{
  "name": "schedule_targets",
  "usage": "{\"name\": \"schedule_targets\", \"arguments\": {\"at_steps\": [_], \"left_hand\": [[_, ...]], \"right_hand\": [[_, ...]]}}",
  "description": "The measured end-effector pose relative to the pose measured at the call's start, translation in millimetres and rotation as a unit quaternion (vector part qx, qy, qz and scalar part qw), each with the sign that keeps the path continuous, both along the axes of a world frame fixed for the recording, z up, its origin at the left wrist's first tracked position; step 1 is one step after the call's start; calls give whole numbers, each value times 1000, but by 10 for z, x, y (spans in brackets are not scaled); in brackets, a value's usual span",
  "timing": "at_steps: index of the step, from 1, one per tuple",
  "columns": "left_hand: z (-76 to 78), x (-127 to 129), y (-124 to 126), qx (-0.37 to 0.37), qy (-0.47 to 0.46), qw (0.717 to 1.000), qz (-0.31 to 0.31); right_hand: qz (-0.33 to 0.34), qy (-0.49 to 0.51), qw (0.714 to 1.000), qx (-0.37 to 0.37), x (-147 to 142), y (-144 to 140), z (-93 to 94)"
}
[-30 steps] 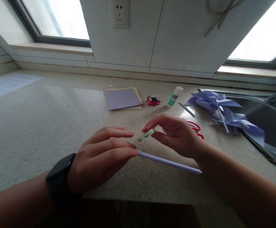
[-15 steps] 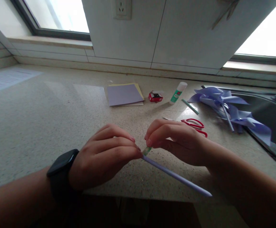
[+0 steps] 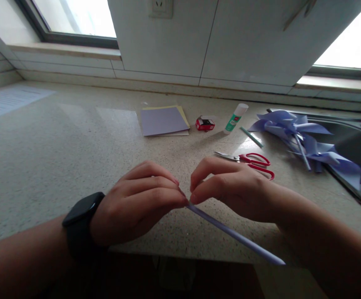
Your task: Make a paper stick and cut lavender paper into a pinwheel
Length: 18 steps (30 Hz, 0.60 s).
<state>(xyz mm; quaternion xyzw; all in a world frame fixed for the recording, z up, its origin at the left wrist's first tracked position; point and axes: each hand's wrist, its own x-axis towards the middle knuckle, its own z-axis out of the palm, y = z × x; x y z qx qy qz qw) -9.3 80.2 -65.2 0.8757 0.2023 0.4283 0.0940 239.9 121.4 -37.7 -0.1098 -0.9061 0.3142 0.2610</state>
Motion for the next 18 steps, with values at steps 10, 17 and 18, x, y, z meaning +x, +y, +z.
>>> {"name": "schedule_targets", "arguments": {"at_steps": [10,17,18], "left_hand": [[-6,-15,-1,-5,-9,1000,-1],[-9,-7,12,7,-36,999,4],[-5,-7,14,9,-32,999,1]], "right_hand": [[11,15,1000,-7,-18,-2,-11],[16,36,997,-60,-52,19,-30],[18,39,996,-73,-56,22,-40]]}}
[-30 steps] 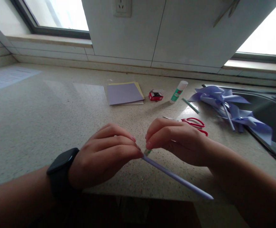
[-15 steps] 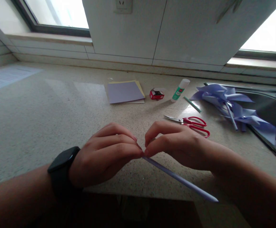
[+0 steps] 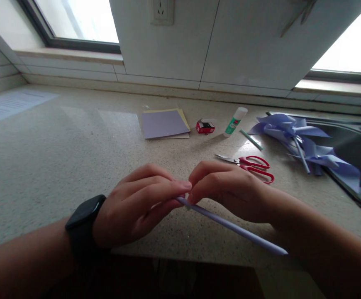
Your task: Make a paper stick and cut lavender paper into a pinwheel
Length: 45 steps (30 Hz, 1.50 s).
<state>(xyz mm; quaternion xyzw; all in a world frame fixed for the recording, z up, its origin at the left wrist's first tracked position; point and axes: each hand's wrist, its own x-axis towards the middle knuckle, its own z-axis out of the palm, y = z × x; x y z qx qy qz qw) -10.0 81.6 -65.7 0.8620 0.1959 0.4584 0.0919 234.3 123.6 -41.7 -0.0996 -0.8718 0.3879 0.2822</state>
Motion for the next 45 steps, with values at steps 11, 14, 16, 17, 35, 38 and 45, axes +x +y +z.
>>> {"name": "schedule_targets", "arguments": {"at_steps": [11,14,16,17,35,38,45], "left_hand": [[46,-22,-1,20,19,1000,13],[34,-11,-5,23,8,999,28],[23,-5,-7,24,1,999,32],[17,-3,-8,23,0,999,36],[-31,10,-22,-28,39,992,114],[-25,45,-12,-40,24,992,116],[8,67,-33,-98,9,987,127]], "right_hand": [[-30,17,994,-101,-64,16,-92],[-38,2,983,-179,-76,6,-146],[-44,-16,974,-219,-79,-14,-164],[-49,-25,972,-228,-77,-28,-159],[-139,-1,967,-214,-259,-121,-171],[-127,15,961,-244,-265,-101,-158],[-153,9,964,-219,-249,-75,-156]]}}
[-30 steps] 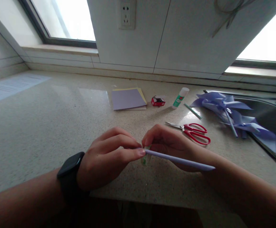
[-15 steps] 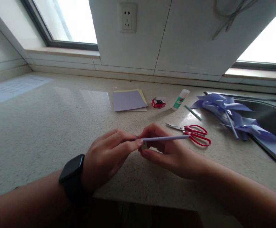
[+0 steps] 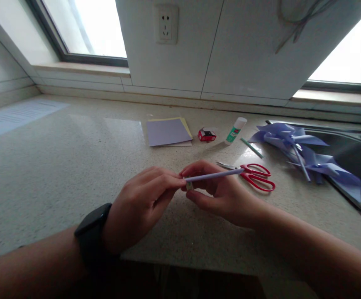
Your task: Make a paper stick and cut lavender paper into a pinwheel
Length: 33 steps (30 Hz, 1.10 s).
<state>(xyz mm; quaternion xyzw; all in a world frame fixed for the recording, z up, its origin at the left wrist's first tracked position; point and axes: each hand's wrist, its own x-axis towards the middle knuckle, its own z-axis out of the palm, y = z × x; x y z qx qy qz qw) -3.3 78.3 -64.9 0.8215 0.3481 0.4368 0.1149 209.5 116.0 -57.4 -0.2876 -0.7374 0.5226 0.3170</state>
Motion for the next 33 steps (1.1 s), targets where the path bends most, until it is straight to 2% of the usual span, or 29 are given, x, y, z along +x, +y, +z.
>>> {"name": "schedule_targets", "arguments": {"at_steps": [6,17,24,33], "left_hand": [[-17,17,-5,-53,-23,996,69],[2,37,42,-69,-63,994,51],[-77,33,62,-183,-139,973,29],[-5,69,71,-264,-175,948,39]], "right_hand": [[-10,0,1000,21,-7,27,-24],[35,55,998,7,25,37,-114],[66,75,995,10,31,72,-115],[78,68,995,10,38,59,-71]]}}
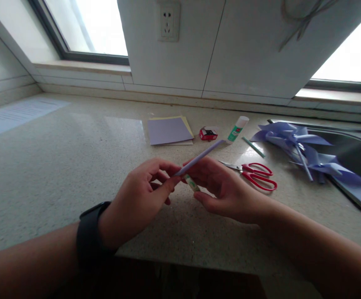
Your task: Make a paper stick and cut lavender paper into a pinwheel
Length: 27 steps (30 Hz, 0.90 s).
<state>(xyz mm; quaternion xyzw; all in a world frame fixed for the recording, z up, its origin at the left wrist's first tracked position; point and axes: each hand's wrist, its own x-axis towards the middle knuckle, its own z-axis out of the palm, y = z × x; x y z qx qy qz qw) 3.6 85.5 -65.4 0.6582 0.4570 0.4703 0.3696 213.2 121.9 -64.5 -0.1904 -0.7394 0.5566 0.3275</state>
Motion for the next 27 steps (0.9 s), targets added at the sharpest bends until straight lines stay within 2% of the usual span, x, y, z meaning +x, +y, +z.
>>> {"name": "schedule_targets", "arguments": {"at_steps": [9,17,24,27], "left_hand": [[-11,10,11,10,-5,1000,11],[7,-6,0,20,46,999,-12],[17,-27,0,18,60,998,9],[29,-25,-3,-6,72,997,23]], "right_hand": [[2,4,1000,-13,5,-14,1],[0,7,999,-40,8,-35,1],[-10,0,999,-38,-13,-47,-34],[-8,1,999,-34,-20,-53,-39]]}}
